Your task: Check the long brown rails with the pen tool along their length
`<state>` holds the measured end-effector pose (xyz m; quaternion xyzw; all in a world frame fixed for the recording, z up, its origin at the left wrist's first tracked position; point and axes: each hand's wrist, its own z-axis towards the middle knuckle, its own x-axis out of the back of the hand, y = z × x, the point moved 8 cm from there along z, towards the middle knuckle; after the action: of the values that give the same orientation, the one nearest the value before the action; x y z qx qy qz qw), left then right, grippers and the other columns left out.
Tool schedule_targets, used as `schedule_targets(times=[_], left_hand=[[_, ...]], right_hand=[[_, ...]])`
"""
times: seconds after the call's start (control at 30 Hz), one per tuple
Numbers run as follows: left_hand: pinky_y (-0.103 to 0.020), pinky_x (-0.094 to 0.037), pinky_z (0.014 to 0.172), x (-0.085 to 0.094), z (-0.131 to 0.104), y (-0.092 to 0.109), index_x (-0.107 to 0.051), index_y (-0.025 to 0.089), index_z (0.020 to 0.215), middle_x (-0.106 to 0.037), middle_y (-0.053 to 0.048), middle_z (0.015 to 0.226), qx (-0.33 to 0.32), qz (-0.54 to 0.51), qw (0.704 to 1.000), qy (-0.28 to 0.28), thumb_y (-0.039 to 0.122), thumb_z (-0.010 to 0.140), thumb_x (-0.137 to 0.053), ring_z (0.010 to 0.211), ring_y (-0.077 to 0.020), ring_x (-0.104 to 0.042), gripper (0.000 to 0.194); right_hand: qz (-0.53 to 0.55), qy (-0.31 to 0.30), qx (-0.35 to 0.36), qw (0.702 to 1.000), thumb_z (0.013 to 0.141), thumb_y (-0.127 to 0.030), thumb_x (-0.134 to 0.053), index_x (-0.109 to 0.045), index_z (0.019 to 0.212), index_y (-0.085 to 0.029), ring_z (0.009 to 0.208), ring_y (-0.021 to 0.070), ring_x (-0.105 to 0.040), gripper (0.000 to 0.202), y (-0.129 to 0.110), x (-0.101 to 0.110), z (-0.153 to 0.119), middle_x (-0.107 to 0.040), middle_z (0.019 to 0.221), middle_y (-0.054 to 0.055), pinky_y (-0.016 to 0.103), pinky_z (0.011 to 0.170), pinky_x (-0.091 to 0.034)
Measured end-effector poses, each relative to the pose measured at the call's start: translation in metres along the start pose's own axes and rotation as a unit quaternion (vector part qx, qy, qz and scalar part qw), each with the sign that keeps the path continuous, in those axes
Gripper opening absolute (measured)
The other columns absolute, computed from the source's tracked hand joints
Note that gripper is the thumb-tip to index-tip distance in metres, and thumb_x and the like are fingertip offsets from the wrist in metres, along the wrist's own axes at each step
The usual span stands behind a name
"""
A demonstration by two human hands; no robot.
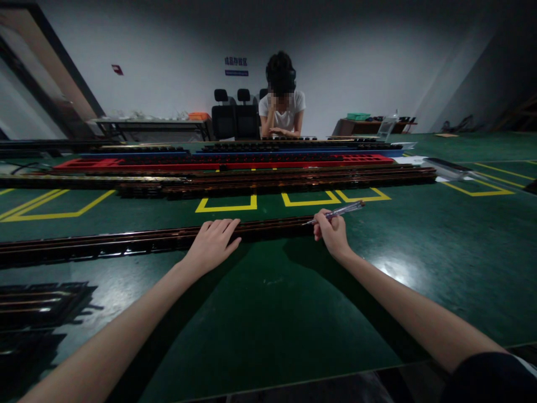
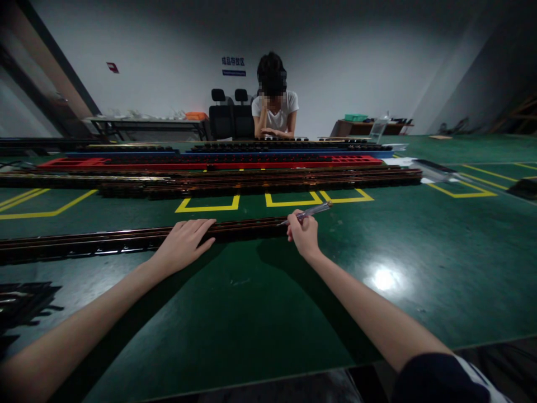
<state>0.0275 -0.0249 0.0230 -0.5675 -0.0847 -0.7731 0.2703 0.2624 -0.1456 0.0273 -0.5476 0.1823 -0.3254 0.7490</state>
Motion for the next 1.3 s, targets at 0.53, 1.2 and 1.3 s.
schedule_targets(times=[0.53, 1.2, 1.3], left_hand=[[-0.043, -0.041, 0.091, -0.0002, 0.0003, 0.001, -0.046, 0.008, 0.129, -0.058, -0.017, 0.122, -0.003, 0.005, 1.0, -0.005, 0.036, 0.094, -0.036, 0.11, -0.0278, -0.054, 0.046], [-0.042, -0.044, 0.087, 0.0047, 0.0019, 0.0039, -0.053, 0.012, 0.121, -0.063, -0.015, 0.115, 0.02, 0.033, 0.999, 0.009, 0.033, 0.093, -0.033, 0.103, -0.0266, -0.058, 0.04], [-0.042, -0.044, 0.086, 0.0064, 0.0023, 0.0061, -0.054, 0.011, 0.119, -0.063, -0.015, 0.114, 0.025, 0.031, 0.999, 0.014, 0.031, 0.093, -0.032, 0.103, -0.0272, -0.058, 0.04]], right_hand=[[-0.001, 0.01, 0.002, 1.0, 0.076, -0.021, -0.052, -0.048, 0.053, -0.019, 0.031, 0.0065, -0.044, 0.023, 0.0001, 0.0006, 0.0001, -0.048, 0.04, -0.006, 0.017, 0.031, -0.035], [0.0, -0.006, 0.008, 1.0, 0.077, -0.026, -0.054, -0.049, 0.055, -0.019, 0.033, 0.0066, -0.045, 0.023, -0.0004, -0.0001, -0.0005, -0.049, 0.043, -0.005, 0.017, 0.032, -0.037], [0.004, -0.011, 0.011, 1.0, 0.077, -0.026, -0.054, -0.049, 0.055, -0.019, 0.033, 0.0063, -0.045, 0.023, -0.0003, -0.0012, -0.0006, -0.049, 0.042, -0.005, 0.016, 0.032, -0.036]])
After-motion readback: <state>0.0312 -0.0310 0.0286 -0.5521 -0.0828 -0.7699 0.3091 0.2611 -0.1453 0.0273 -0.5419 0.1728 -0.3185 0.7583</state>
